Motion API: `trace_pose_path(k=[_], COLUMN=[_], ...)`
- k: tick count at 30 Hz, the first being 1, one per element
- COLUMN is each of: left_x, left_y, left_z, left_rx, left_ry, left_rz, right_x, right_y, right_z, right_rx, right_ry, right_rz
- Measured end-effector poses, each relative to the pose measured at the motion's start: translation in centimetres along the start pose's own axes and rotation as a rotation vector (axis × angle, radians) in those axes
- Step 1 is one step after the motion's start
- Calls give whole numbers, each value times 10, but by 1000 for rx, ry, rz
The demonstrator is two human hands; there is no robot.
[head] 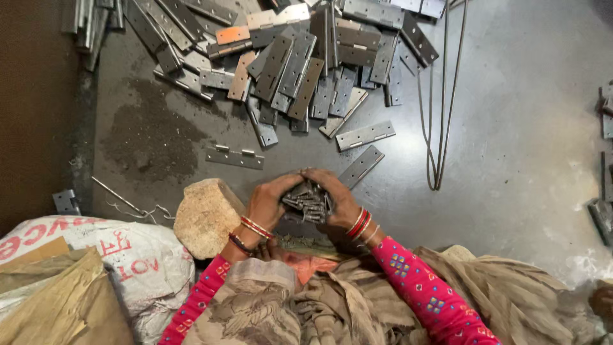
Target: The person sits on the floor and sorts a large pile of metal door hinges. They use a long metal rod to move and separate the hinges, then pick them up by hand to inspect and stack them into smaller piles.
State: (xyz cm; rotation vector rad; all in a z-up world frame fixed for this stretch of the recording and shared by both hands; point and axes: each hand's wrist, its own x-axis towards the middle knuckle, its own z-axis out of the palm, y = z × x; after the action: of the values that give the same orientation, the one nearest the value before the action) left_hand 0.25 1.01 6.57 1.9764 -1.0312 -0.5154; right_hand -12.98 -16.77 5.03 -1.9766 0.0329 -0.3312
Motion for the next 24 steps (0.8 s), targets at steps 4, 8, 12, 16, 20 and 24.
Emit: trace_pose_path(k=[4,8,12,16,20,24], left_x=[40,59,59,24,-8,-13], left_y=[7,25,37,21,-2,-31], left_z=[-11,-23,-27,-22,7,19], left_rx=[40,54,-47,400,644,712], left_ry=[-36,54,129,-79,-196,-309], left_rz=[-167,-10,-30,-268,-352,-468], right_x=[19,13,-1,-9,-6,-18], right_y=[18,30,29,45,43,57], right_z=[-1,-13,-14,-32,-62,-95], right_rx=[355,699,1195,1373,1480,1514], right_ry=[124,180,473,708,853,1130], right_rz=[268,491,825,849,788,664])
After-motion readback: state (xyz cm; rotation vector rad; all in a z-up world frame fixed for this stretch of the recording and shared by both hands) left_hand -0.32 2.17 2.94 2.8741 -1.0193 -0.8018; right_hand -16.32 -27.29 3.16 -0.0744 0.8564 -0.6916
